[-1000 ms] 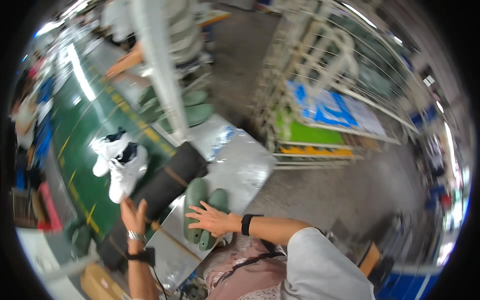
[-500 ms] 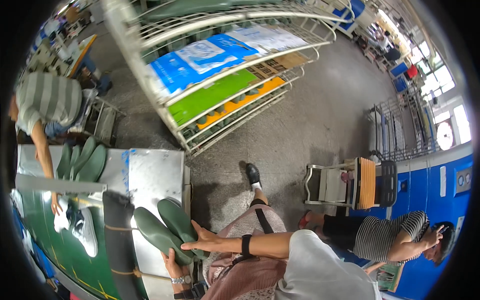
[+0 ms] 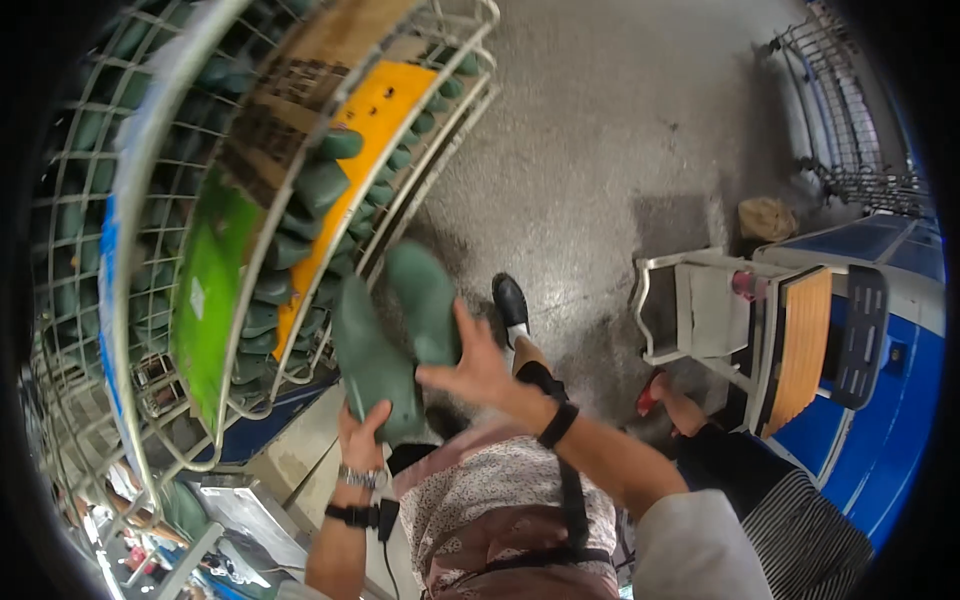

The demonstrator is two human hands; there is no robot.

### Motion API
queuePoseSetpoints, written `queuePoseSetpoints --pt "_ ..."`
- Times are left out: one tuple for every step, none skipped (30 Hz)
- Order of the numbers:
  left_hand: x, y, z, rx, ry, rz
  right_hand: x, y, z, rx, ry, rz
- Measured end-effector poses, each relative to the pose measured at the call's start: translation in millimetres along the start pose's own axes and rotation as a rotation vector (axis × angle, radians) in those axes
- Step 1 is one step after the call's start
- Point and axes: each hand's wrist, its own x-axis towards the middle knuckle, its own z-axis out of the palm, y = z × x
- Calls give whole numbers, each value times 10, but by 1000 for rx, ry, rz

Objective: Insert shoe lasts into uppers and organize them on a rack at a manufacturing station.

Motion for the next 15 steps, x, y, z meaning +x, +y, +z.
queuePoseSetpoints --pt "338 -31 175 105 -32 39 265 153 -164 44 61 -8" --pt "662 -74 351 162 -42 83 533 289 -313 2 107 -5" --pt "951 -122 519 205 -79 157 806 410 -457 -7 121 3" --pt "1233 -156 656 238 -59 119 1036 500 -573 8 124 15" --pt "1524 -187 794 280 -66 144 1269 575 -698 -14 142 -8" --pt "1803 -213 910 311 -82 181 1510 629 -796 -38 178 -60" --pt "2023 -231 995 329 -68 169 1721 660 -865 -27 157 -30" --pt "2246 -245 1070 378 -53 208 1957 683 -923 -28 164 -49" --pt "2471 -241 1143 418 -53 270 2213 688 -971 -37 189 -87" --pt "2671 -235 1224 423 -44 275 2463 685 -1016 -31 187 -93" --pt "2849 -224 1292 421 -47 340 2704 678 -1038 -75 184 -148" --pt "3019 -201 1363 387 -81 430 2925 665 -1056 -132 197 -199" --pt "3189 -167 1437 396 -60 473 3154 642 -1068 -121 182 -229" --pt "3346 -127 1519 417 -47 494 3385 603 -1055 -120 190 -239" --pt "3507 -98 1615 371 23 569 3625 564 -1043 -161 158 -296"
